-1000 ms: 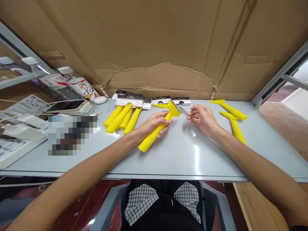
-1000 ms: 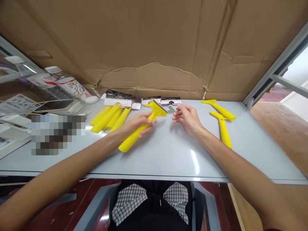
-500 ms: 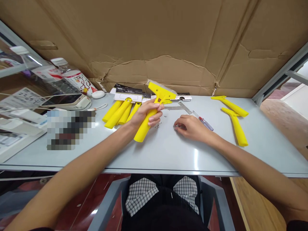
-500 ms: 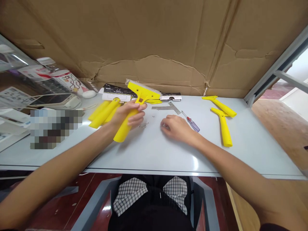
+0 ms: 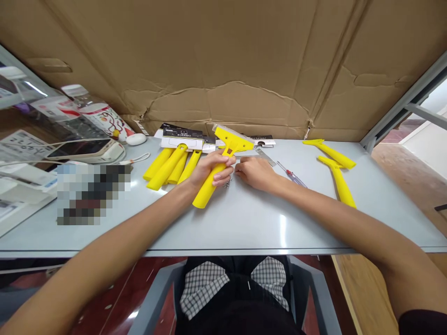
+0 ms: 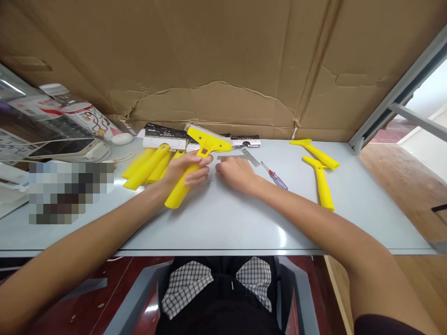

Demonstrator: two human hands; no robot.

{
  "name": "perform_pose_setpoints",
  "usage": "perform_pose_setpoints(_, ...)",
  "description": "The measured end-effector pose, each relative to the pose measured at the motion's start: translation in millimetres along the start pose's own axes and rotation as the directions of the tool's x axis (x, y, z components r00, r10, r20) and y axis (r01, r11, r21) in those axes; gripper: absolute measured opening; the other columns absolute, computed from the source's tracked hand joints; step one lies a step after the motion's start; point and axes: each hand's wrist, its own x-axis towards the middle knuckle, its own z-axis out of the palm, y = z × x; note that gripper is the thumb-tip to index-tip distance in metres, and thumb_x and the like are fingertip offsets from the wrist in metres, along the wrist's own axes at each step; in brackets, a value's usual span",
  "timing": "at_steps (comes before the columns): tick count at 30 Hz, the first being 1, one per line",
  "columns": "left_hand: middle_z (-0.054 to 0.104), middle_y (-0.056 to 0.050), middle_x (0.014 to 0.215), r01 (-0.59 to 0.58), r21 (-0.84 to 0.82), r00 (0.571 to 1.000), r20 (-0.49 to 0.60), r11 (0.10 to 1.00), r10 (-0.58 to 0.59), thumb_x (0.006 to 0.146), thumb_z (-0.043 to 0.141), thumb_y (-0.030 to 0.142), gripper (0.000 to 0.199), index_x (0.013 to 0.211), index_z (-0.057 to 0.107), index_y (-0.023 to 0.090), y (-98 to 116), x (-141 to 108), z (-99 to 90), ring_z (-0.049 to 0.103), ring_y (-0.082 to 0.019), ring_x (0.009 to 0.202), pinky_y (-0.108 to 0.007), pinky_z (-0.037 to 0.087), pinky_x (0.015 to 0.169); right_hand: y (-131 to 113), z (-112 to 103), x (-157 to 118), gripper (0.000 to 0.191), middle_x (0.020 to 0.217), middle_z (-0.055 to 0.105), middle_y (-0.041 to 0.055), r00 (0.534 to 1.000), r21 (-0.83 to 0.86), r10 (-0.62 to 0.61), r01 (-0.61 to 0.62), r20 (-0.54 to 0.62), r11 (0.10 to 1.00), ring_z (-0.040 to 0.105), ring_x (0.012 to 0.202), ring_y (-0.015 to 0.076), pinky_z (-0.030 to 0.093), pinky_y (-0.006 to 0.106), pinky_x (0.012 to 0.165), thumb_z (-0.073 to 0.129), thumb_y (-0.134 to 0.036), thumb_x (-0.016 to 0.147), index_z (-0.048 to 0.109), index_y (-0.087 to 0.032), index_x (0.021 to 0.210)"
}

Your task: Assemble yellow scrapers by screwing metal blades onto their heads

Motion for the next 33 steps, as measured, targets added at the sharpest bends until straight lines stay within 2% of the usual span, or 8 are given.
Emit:
perform_pose_setpoints(5,0.057,0.007,0.071,-0.008,-0.027,0.999,0.033,1.000,0.008,0.078,0.072,0.018,0.022,0.084,0.051,0.019,-4,-1,-3.1,0.037,-0.003,0.034,-0.016,0.032,0.028,11,-7,-27,0.028,0.108,0.074,0.0101,0.998,0.026,-0.056,0.055,0.037,0.998,0.062,0.088,0.0212,0.035,0.034,0.073,0.053,-0.024,0.105,0.081,-0.021,0.108)
perform_pose_setpoints(7,0.057,0.007,0.071,-0.003,-0.037,0.998,0.055,0.999,0.005,0.078,0.075,0.020,0.021,0.083,0.054,0.018,-7,-2,-3.2,0.037,-0.002,0.034,-0.015,0.034,0.029,19,-9,-42,0.025,0.106,0.072,0.0092,0.993,0.093,-0.110,0.106,0.044,0.990,0.062,0.087,0.0209,0.038,0.035,0.076,0.057,-0.021,0.103,0.081,-0.023,0.108)
perform_pose_setpoints(13,0.045,0.007,0.049,0.084,0.009,0.983,0.164,0.996,-0.085,0.082,0.075,0.028,0.023,0.073,0.057,0.018,-12,-2,-4.7,0.035,-0.006,0.029,-0.016,0.035,0.028,37,-7,-69,0.023,0.098,0.068,0.0064,0.997,0.142,-0.077,0.073,0.027,0.987,0.060,0.085,0.0199,0.043,0.037,0.083,0.059,-0.017,0.099,0.081,-0.025,0.105)
perform_pose_setpoints(16,0.045,0.007,0.047,0.103,0.029,0.972,0.208,0.994,-0.107,0.084,0.074,0.030,0.024,0.073,0.056,0.018,-14,-3,-4.1,0.033,-0.006,0.027,-0.017,0.035,0.028,39,-10,-75,0.025,0.097,0.068,0.0066,0.996,0.174,-0.090,0.089,-0.005,0.981,0.061,0.085,0.0198,0.044,0.037,0.082,0.056,-0.015,0.101,0.080,-0.024,0.098)
perform_pose_setpoints(20,0.046,0.006,0.047,0.130,0.064,0.961,0.237,0.990,-0.141,0.083,0.073,0.026,0.022,0.073,0.055,0.018,-18,-7,-1.0,0.033,-0.006,0.028,-0.016,0.036,0.028,42,-24,-81,0.027,0.096,0.071,0.0073,0.986,0.237,-0.075,0.109,-0.149,0.965,0.063,0.085,0.0204,0.045,0.037,0.079,0.055,-0.016,0.101,0.079,-0.023,0.092)
perform_pose_setpoints(25,0.041,0.008,0.042,0.173,0.056,0.948,0.261,0.983,-0.181,0.087,0.069,0.028,0.021,0.075,0.055,0.018,-26,-9,5.0,0.028,-0.005,0.027,-0.015,0.036,0.028,46,-39,-83,0.027,0.098,0.072,0.0091,0.921,0.256,-0.038,0.148,-0.388,0.955,0.064,0.087,0.0219,0.049,0.037,0.078,0.052,-0.024,0.104,0.077,-0.022,0.095)
perform_pose_setpoints(30,0.046,0.007,0.048,0.156,0.017,0.961,0.227,0.988,-0.156,0.086,0.072,0.023,0.020,0.076,0.055,0.018,-31,-11,13.3,0.034,-0.006,0.027,-0.015,0.037,0.029,41,-39,-81,0.022,0.097,0.073,0.0088,0.868,0.348,0.007,0.191,-0.496,0.918,0.065,0.086,0.0227,0.053,0.039,0.080,0.055,-0.026,0.102,0.075,-0.024,0.094)
perform_pose_setpoints(33,0.046,0.007,0.047,0.176,0.004,0.956,0.239,0.984,-0.172,0.086,0.072,0.024,0.020,0.075,0.056,0.018,-32,-11,14.9,0.033,-0.006,0.026,-0.015,0.037,0.028,36,-40,-80,0.018,0.097,0.074,0.0082,0.842,0.427,0.045,0.226,-0.537,0.876,0.067,0.090,0.0230,0.054,0.038,0.078,0.059,-0.025,0.099,0.075,-0.024,0.091)
